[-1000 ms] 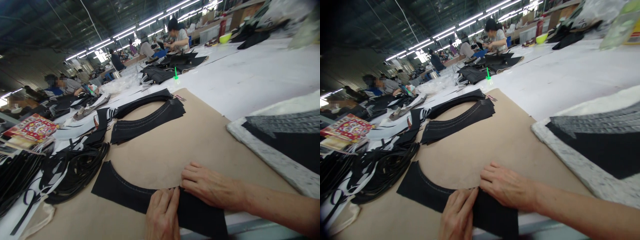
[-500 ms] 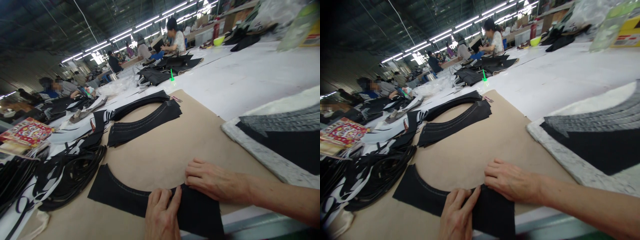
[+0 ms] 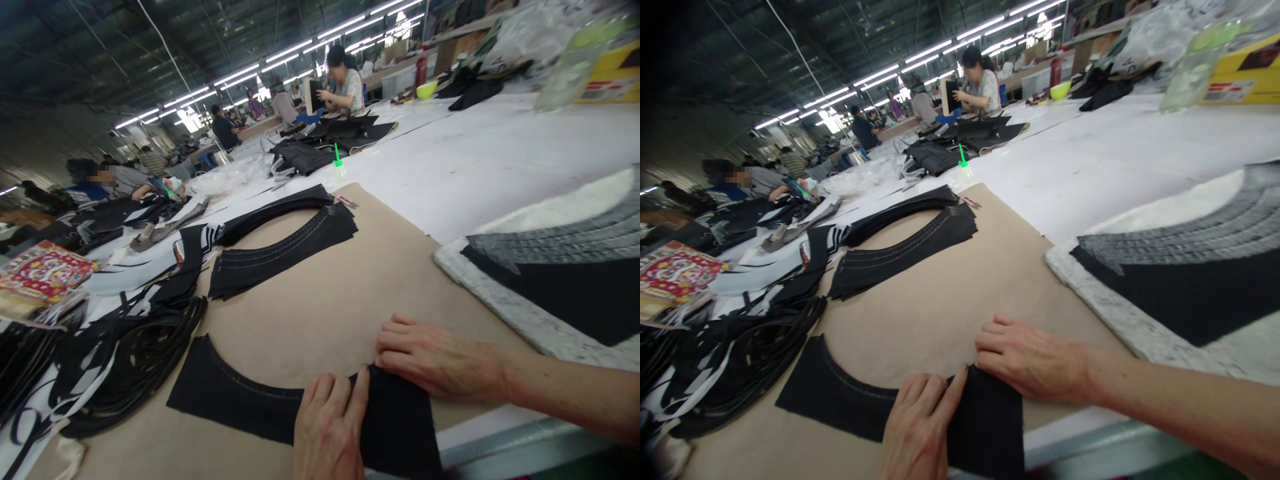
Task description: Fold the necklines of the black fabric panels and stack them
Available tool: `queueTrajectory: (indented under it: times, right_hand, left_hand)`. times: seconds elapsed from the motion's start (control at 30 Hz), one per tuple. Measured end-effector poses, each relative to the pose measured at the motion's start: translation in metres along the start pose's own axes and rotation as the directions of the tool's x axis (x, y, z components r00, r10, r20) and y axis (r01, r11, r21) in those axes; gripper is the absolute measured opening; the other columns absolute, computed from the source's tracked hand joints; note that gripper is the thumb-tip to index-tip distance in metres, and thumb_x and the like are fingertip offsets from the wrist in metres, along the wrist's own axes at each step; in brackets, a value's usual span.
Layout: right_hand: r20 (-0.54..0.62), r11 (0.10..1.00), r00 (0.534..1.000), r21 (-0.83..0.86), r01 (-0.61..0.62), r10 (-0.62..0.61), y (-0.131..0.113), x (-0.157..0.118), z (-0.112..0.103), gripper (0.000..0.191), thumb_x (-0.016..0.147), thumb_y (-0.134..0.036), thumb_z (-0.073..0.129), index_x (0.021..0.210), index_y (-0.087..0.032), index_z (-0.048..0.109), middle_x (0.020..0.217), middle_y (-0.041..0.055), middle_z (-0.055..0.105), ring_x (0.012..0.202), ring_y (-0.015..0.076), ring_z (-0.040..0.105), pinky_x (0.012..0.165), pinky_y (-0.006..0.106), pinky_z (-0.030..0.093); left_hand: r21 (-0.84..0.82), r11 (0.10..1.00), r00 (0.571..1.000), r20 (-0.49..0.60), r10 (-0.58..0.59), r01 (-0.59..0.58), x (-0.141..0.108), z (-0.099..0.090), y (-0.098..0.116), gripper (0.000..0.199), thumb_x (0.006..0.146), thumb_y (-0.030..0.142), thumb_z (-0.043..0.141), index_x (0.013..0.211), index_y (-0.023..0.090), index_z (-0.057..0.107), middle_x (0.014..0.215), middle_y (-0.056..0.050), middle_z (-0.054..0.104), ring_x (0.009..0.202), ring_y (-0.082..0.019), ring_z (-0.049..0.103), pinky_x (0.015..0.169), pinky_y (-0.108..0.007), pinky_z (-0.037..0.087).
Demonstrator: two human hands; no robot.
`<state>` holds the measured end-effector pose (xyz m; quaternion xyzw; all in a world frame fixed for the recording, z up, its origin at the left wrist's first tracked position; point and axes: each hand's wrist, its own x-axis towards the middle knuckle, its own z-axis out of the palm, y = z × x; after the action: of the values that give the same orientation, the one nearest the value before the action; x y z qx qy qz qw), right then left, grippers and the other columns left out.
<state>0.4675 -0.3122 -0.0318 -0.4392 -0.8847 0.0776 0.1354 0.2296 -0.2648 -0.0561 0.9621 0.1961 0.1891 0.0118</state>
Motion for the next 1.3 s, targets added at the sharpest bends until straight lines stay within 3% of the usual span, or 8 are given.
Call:
queueTrajectory:
  times: [0.23,0.4,0.57,0.77,0.9,1.1,1.2,1.3]
  right_hand:
    - [-0.001,1.000,1.000,0.002,0.005,-0.005,0.004,-0.011,0.000,0.026,0.097,-0.012,0.035,0.102,-0.017,0.060,0.090,0.0049,0.058,0.079,0.0190,0.046,0.077,0.035,0.031]
    - [0.002,1.000,1.000,0.010,-0.007,0.007,0.006,-0.021,0.000,0.030,0.097,-0.013,0.033,0.113,-0.016,0.058,0.095,0.0069,0.059,0.082,0.0201,0.048,0.078,0.037,0.032]
    - [0.002,0.995,0.999,0.081,-0.049,0.049,0.003,-0.027,-0.005,0.036,0.092,-0.009,0.036,0.121,-0.016,0.055,0.103,0.0094,0.059,0.089,0.0215,0.050,0.083,0.038,0.035]
    - [-0.048,0.976,0.987,0.161,-0.146,0.155,0.000,-0.035,-0.010,0.039,0.084,-0.006,0.041,0.116,-0.018,0.058,0.104,0.0098,0.059,0.093,0.0219,0.052,0.085,0.038,0.039]
    - [-0.124,0.951,0.960,0.215,-0.220,0.250,-0.003,-0.038,-0.006,0.046,0.086,-0.004,0.035,0.127,-0.018,0.053,0.106,0.0106,0.058,0.096,0.0206,0.053,0.091,0.037,0.040]
    - [-0.102,0.949,0.955,0.182,-0.258,0.279,-0.014,-0.037,-0.001,0.051,0.081,-0.004,0.042,0.128,-0.019,0.053,0.111,0.0107,0.058,0.098,0.0221,0.053,0.091,0.040,0.040]
    - [-0.143,0.909,0.908,0.208,-0.362,0.394,-0.019,-0.036,-0.002,0.037,0.093,-0.012,0.038,0.124,-0.020,0.055,0.108,0.0101,0.059,0.098,0.0216,0.054,0.091,0.038,0.041]
    - [-0.113,0.833,0.837,0.238,-0.500,0.535,-0.024,-0.033,-0.002,0.021,0.096,-0.023,0.046,0.112,-0.021,0.060,0.105,0.0081,0.058,0.098,0.0230,0.053,0.090,0.040,0.041]
  left_hand:
    - [0.122,0.992,0.999,0.034,-0.001,-0.003,0.002,0.003,0.008,0.059,0.076,0.004,0.048,0.133,0.018,0.052,0.086,-0.006,0.057,0.079,-0.021,0.050,0.077,-0.036,0.042]
    - [0.126,0.990,0.998,-0.019,0.061,-0.058,-0.002,0.011,0.004,0.056,0.078,0.001,0.043,0.131,0.014,0.053,0.113,-0.011,0.059,0.101,-0.024,0.052,0.087,-0.035,0.042]
    - [0.051,0.990,0.991,-0.015,0.132,-0.131,0.003,0.011,0.003,0.052,0.078,0.002,0.042,0.129,0.005,0.052,0.098,-0.010,0.062,0.087,-0.022,0.053,0.078,-0.033,0.044]
    - [0.072,0.997,1.000,-0.009,0.026,-0.026,0.010,0.011,0.013,0.060,0.076,-0.001,0.044,0.134,0.014,0.049,0.090,-0.005,0.060,0.083,-0.022,0.052,0.076,-0.035,0.044]
    - [0.094,0.995,1.000,0.022,0.016,-0.018,0.011,0.011,0.016,0.060,0.078,0.001,0.046,0.135,0.018,0.048,0.090,-0.005,0.059,0.082,-0.022,0.051,0.075,-0.035,0.044]
    - [0.123,0.992,0.999,0.029,0.021,-0.024,0.010,0.012,0.015,0.060,0.078,0.000,0.045,0.135,0.016,0.049,0.092,-0.006,0.058,0.083,-0.022,0.050,0.074,-0.035,0.044]
    - [0.099,0.994,0.999,0.025,0.044,-0.046,0.010,0.012,0.013,0.059,0.078,0.002,0.047,0.136,0.016,0.048,0.092,-0.006,0.059,0.082,-0.022,0.050,0.073,-0.035,0.044]
    - [0.003,0.999,0.999,0.030,-0.033,0.033,0.011,0.012,0.012,0.058,0.078,0.003,0.048,0.134,0.018,0.050,0.094,-0.006,0.059,0.084,-0.022,0.051,0.076,-0.037,0.043]
